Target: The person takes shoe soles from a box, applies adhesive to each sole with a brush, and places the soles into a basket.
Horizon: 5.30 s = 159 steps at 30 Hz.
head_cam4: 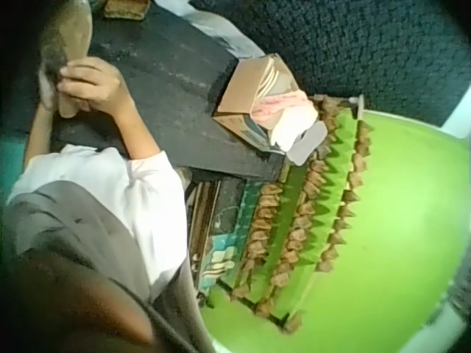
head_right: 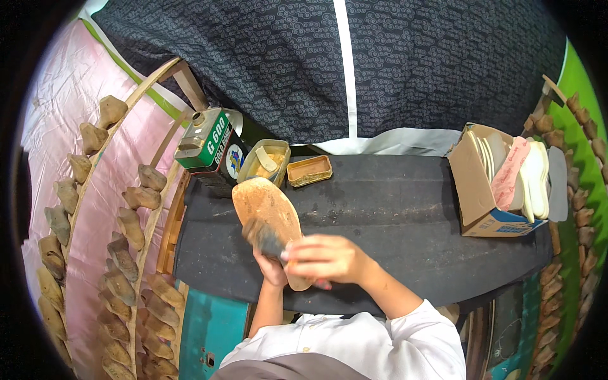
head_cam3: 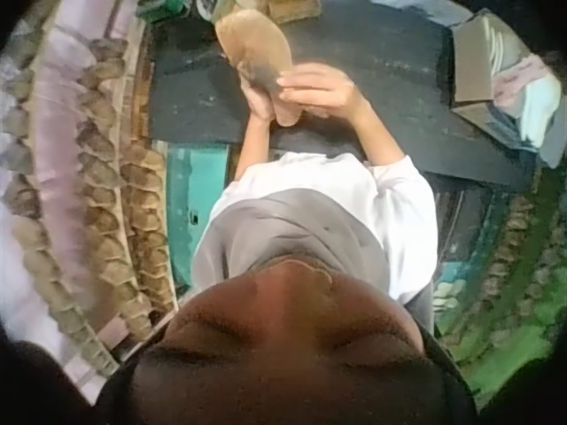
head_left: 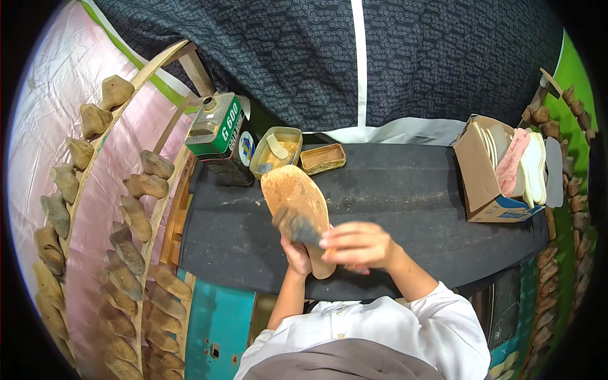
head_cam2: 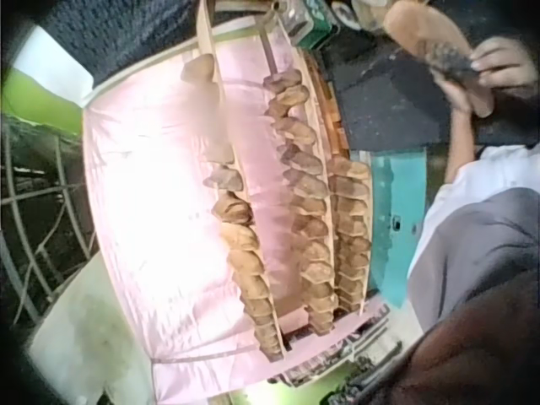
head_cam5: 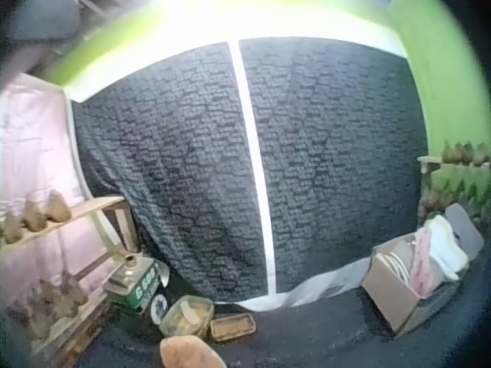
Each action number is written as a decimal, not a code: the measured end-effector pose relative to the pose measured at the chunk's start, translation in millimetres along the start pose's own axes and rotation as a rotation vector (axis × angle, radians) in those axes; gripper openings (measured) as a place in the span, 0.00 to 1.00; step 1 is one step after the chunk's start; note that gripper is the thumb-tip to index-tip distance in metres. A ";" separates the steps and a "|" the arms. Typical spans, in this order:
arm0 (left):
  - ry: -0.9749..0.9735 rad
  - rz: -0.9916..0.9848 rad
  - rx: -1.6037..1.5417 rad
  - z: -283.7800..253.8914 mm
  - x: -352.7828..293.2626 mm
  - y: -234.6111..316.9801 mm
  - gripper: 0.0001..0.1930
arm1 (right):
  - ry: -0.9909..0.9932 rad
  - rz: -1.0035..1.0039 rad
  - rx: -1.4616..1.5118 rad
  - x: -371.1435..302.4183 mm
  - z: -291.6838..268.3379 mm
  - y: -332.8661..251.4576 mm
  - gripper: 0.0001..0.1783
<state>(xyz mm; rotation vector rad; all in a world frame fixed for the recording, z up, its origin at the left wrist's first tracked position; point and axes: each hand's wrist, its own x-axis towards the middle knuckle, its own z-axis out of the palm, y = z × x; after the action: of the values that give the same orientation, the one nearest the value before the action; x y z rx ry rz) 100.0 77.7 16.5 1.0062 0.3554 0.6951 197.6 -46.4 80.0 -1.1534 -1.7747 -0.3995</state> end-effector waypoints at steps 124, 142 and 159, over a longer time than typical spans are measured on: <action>-0.133 0.064 -0.107 -9.7 4.6 3.3 0.43 | 0.441 0.344 -0.123 -2.5 3.8 -4.4 0.09; 0.189 0.202 -0.158 -5.6 14.4 -3.8 0.40 | 0.395 0.452 -0.110 -6.3 29.8 -14.8 0.05; 0.144 0.184 -0.289 -8.7 9.5 -1.6 0.32 | 0.458 0.397 -0.102 -6.8 31.8 -11.7 0.06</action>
<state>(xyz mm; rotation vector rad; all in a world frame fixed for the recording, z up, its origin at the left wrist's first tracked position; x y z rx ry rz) 102.5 89.2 11.1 0.7208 0.2796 0.9594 171.5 -34.1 60.9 -1.3273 -1.1116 -0.4719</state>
